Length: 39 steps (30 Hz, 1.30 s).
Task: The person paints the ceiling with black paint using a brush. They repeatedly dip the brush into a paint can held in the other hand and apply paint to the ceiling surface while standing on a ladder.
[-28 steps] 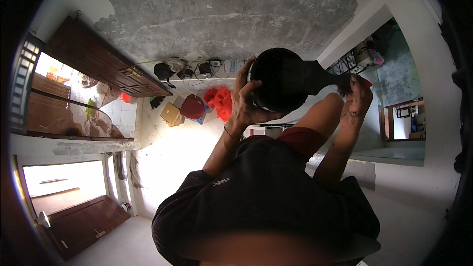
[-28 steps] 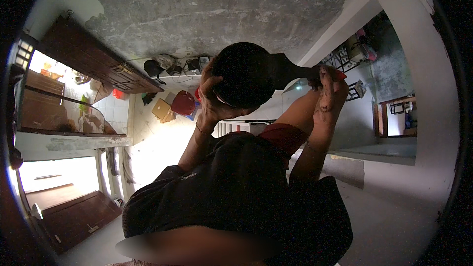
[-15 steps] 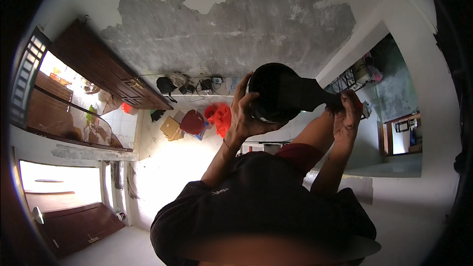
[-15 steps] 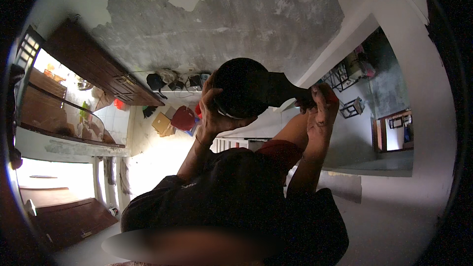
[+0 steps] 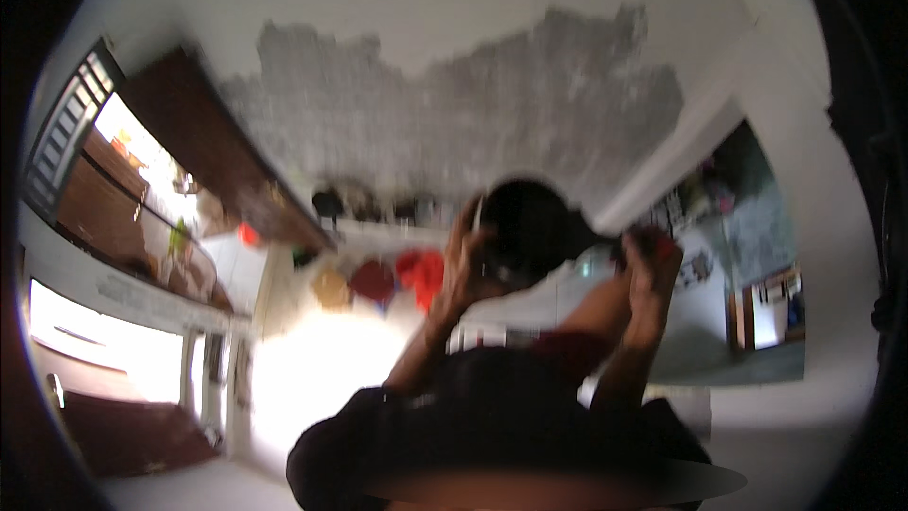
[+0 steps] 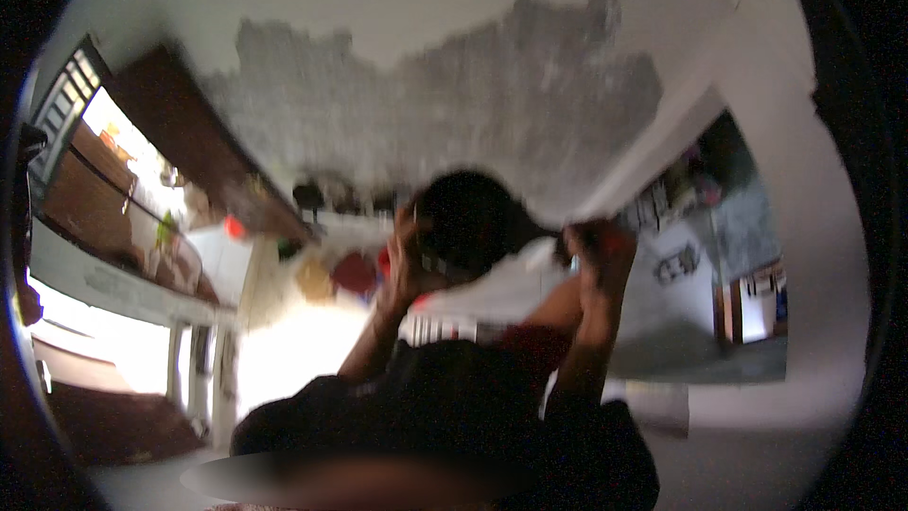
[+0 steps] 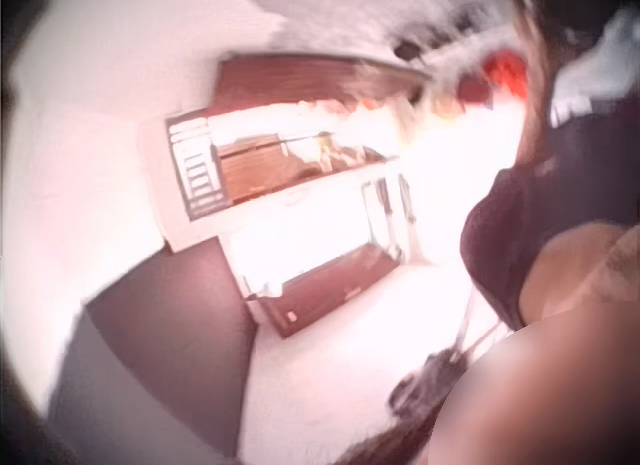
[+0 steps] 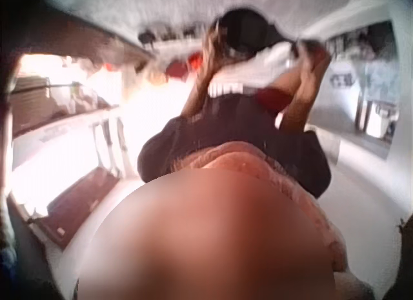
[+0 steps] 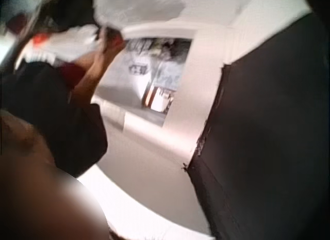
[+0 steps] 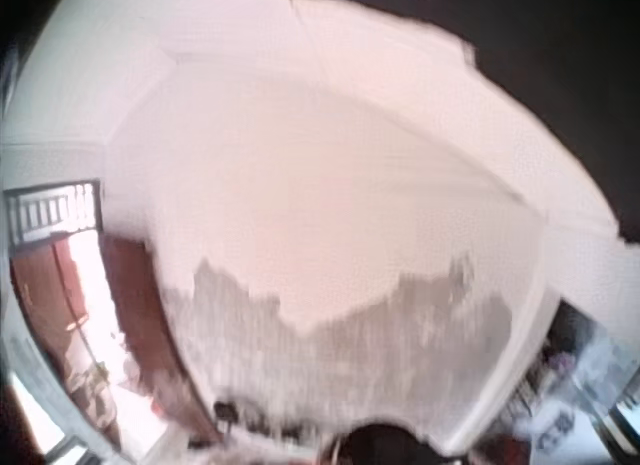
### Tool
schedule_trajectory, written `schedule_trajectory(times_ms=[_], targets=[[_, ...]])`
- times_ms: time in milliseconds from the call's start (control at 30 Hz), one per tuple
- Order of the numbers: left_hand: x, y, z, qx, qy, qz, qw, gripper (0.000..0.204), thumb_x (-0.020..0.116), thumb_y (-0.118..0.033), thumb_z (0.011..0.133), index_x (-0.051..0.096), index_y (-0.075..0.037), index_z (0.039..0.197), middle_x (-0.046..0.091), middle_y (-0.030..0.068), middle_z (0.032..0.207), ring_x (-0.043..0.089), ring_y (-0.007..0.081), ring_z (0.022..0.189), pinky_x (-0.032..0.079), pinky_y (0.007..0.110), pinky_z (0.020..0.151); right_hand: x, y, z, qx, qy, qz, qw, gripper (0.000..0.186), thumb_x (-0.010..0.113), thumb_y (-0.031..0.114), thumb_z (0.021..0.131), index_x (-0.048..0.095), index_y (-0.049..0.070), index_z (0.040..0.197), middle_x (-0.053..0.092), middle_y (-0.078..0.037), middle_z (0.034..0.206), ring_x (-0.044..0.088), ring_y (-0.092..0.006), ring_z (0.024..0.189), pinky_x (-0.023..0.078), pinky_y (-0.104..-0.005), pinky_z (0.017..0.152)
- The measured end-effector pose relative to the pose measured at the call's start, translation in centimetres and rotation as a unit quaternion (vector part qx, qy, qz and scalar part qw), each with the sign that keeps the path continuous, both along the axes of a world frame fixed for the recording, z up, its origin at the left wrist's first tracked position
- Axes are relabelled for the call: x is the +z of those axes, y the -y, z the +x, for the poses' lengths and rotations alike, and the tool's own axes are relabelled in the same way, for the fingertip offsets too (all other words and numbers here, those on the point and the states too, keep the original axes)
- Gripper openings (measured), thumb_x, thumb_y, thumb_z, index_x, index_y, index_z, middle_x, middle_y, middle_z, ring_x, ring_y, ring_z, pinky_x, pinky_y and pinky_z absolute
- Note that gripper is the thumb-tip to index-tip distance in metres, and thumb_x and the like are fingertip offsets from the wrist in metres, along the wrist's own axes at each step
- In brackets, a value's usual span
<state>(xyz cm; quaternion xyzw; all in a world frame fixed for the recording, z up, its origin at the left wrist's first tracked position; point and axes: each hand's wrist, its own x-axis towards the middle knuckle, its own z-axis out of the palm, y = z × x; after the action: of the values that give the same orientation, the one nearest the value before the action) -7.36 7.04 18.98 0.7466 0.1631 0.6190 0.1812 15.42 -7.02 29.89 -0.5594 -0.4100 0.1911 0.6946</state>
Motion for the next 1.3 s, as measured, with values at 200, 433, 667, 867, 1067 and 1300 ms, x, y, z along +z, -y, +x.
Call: schedule_trajectory(times_ms=[200,433,667,867,1067,1300], targets=[[0.4,-1.9,-0.3,0.058,-0.060,0.038,0.996,0.100,0.096,-0.051,0.056,0.042,-0.016,0.131,0.051,0.0351,0.136,0.058,0.0528,0.120,0.052,0.057,0.096,4.5,0.5,-0.2,0.074,0.113,-0.245,0.960,0.017,0.082,0.008,0.081,0.076,-0.006,0.088,0.074,-0.009,0.075,0.068,-0.0131,0.066,0.054,-0.0303,0.061],[1.9,-1.2,0.3,0.051,0.030,-0.009,0.998,0.102,0.097,-0.033,0.056,0.037,-0.015,0.136,0.047,0.0269,0.139,0.055,0.0423,0.121,0.053,0.054,0.093,8.0,-0.5,-2.7,0.053,0.475,-0.130,0.869,0.032,0.076,0.028,0.078,0.077,0.009,0.103,0.076,-0.014,0.089,0.073,-0.0324,0.082,0.057,-0.0461,0.078],[3.7,-2.0,-1.4,0.057,-0.020,0.028,0.998,0.103,0.098,-0.046,0.055,0.036,-0.019,0.133,0.050,0.0325,0.135,0.058,0.0503,0.116,0.054,0.054,0.091,8.5,-1.6,-1.9,0.057,0.591,-0.066,0.802,0.024,0.080,0.010,0.075,0.075,0.004,0.098,0.070,-0.014,0.079,0.070,-0.0332,0.070,0.054,-0.0418,0.063],[3.9,-2.0,-1.7,0.065,-0.039,0.026,0.997,0.104,0.098,-0.048,0.054,0.038,-0.018,0.134,0.048,0.0336,0.138,0.057,0.0516,0.120,0.052,0.056,0.095,10.3,-2.1,-2.1,0.070,0.637,-0.117,0.759,0.028,0.079,0.007,0.072,0.077,0.009,0.101,0.068,-0.011,0.076,0.067,-0.0306,0.065,0.052,-0.0419,0.060],[3.6,-2.4,-1.4,0.073,-0.043,0.025,0.996,0.104,0.098,-0.046,0.051,0.042,-0.016,0.133,0.047,0.0335,0.142,0.056,0.0514,0.122,0.052,0.056,0.098,13.8,-4.3,-2.3,0.099,0.746,-0.149,0.641,0.015,0.073,0.017,0.082,0.075,0.014,0.096,0.064,-0.010,0.075,0.066,-0.0308,0.067,0.050,-0.0426,0.060],[5.4,-1.8,-1.6,0.042,-0.051,0.007,0.998,0.109,0.100,-0.043,0.050,0.036,-0.020,0.135,0.045,0.0311,0.143,0.054,0.0512,0.125,0.051,0.057,0.098,17.8,-6.6,-4.3,0.154,0.780,-0.138,0.590,0.015,0.075,0.014,0.082,0.076,0.009,0.096,0.067,-0.011,0.078,0.067,-0.0296,0.071,0.050,-0.0435,0.068]])
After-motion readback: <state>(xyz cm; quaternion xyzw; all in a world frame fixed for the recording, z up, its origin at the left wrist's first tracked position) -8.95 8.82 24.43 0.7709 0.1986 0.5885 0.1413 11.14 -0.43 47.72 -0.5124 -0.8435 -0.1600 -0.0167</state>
